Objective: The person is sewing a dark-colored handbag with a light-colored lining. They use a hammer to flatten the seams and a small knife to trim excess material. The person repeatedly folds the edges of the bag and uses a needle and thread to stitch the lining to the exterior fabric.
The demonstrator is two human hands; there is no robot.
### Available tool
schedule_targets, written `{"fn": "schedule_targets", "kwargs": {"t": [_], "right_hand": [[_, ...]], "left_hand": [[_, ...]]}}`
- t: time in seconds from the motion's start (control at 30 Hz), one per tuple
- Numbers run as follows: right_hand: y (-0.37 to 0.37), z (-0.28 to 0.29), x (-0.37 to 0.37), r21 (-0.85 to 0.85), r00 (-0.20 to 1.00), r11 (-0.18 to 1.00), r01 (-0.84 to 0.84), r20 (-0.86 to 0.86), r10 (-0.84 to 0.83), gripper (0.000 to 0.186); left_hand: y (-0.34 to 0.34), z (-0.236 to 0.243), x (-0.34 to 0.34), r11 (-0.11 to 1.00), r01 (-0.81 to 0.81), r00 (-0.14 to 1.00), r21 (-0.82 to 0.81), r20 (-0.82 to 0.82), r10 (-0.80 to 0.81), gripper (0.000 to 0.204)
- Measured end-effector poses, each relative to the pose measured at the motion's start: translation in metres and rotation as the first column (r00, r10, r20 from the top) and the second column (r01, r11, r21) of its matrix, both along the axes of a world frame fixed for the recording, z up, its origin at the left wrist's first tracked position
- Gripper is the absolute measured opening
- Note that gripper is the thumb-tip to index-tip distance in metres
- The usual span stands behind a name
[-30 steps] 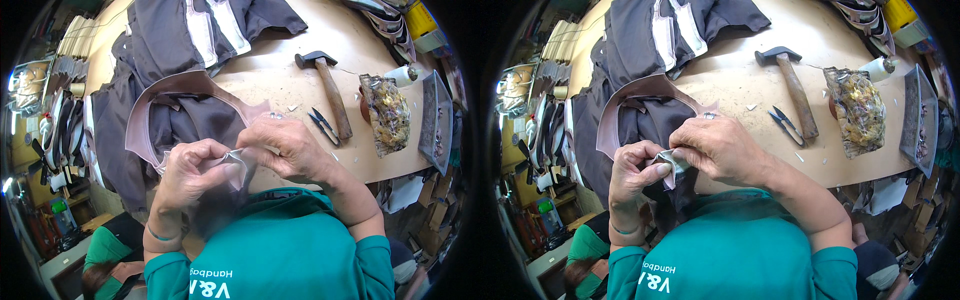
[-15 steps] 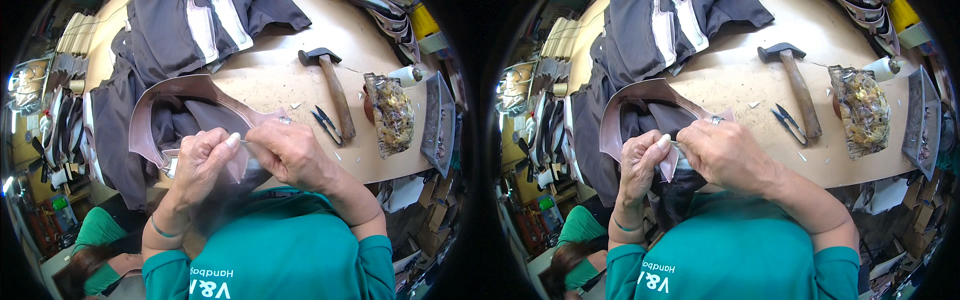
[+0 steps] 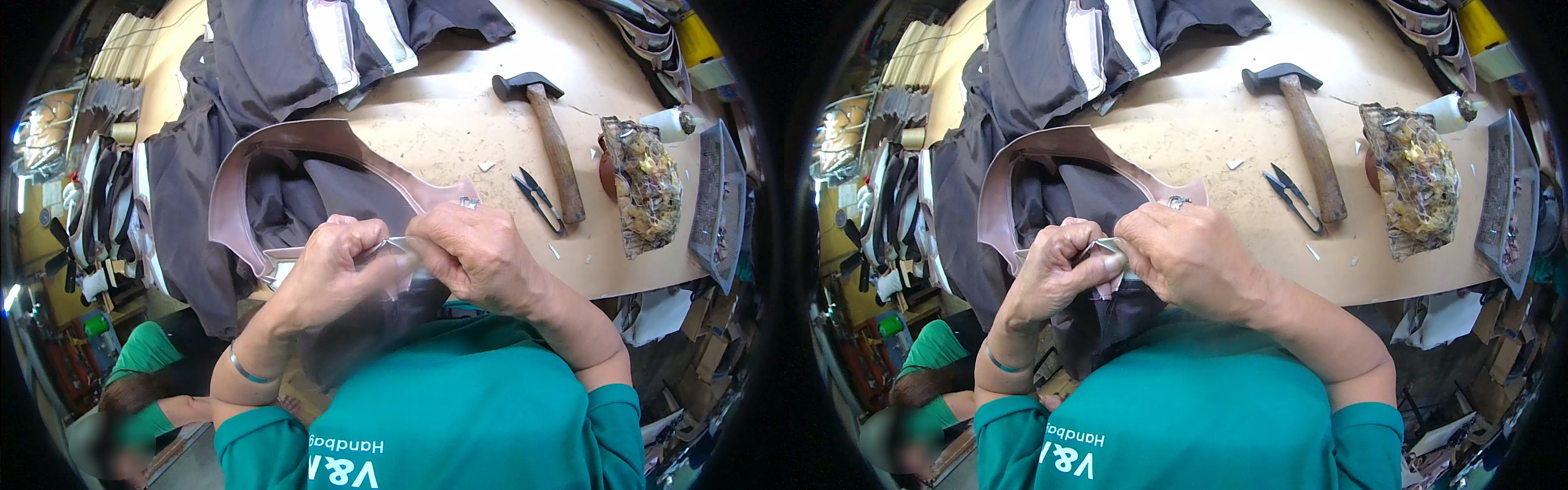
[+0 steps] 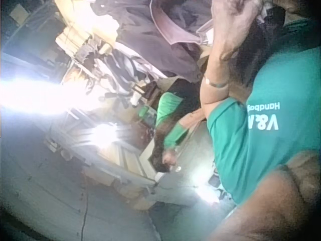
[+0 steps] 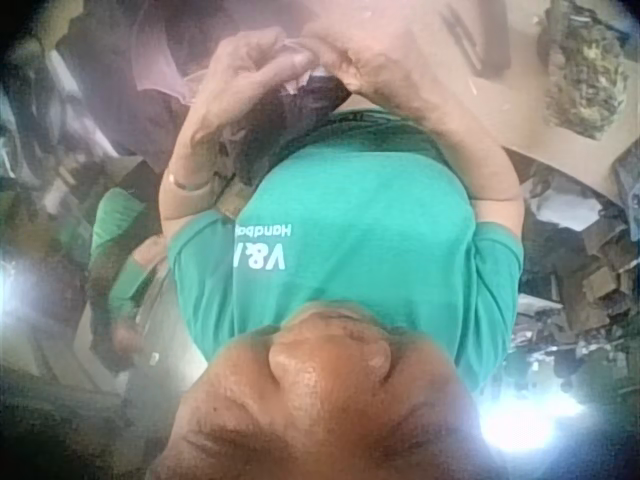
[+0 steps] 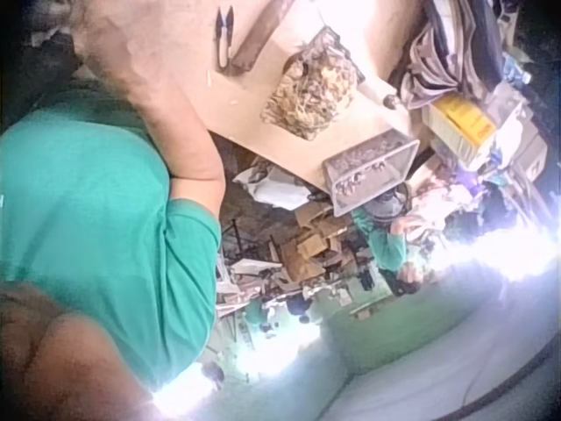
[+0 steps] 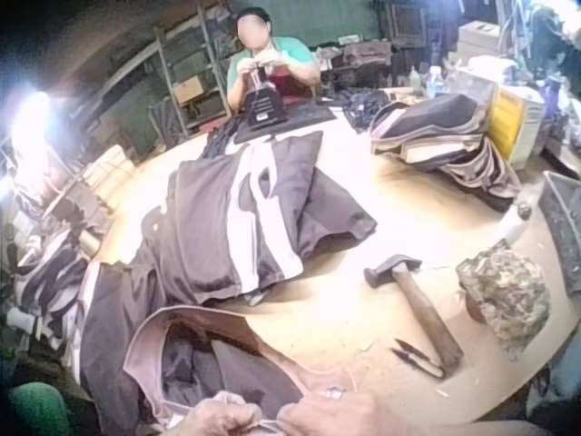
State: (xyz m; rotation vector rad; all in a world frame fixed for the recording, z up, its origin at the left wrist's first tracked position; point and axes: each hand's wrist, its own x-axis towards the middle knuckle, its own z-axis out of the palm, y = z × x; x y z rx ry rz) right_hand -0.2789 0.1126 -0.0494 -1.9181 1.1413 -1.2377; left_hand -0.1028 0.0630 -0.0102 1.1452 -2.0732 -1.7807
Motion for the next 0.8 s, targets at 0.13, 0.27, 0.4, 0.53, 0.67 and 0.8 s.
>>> {"fn": "schedule_targets", "kwargs": {"t": [0.13, 0.27, 0.4, 0.53, 0.67, 0.8], "right_hand": [[0.003, -0.004, -0.002, 0.083, 0.997, 0.996, -0.02, 0.078, 0.014, 0.008], [0.004, 0.001, -0.003, 0.11, 0.997, 0.993, -0.046, 0.068, 0.039, 0.007], [0.004, -0.001, -0.002, 0.103, 0.997, 0.994, -0.038, 0.064, 0.031, 0.007], [0.004, -0.003, -0.004, 0.122, 0.996, 0.991, -0.047, 0.078, 0.038, 0.007], [0.005, -0.004, -0.006, 0.2, 0.995, 0.978, -0.055, 0.097, 0.036, 0.007], [0.006, -0.007, -0.009, 0.21, 0.992, 0.975, -0.077, 0.112, 0.055, 0.007]], "left_hand": [[-0.003, 0.004, 0.006, 0.99, 0.143, 0.988, -0.002, 0.066, -0.142, 0.032], [0.001, 0.0, 0.004, 0.992, 0.124, 0.989, -0.025, 0.08, -0.122, 0.03], [0.001, 0.001, 0.003, 0.995, 0.092, 0.981, 0.049, 0.17, -0.099, 0.029], [0.007, 0.002, -0.003, 0.96, -0.073, 0.997, 0.27, 0.056, 0.06, 0.03], [0.005, 0.001, -0.004, 0.948, -0.086, 0.994, 0.307, 0.093, 0.06, 0.021], [-0.007, 0.01, 0.003, 0.986, 0.069, 0.975, 0.15, 0.198, -0.098, 0.014]]}}
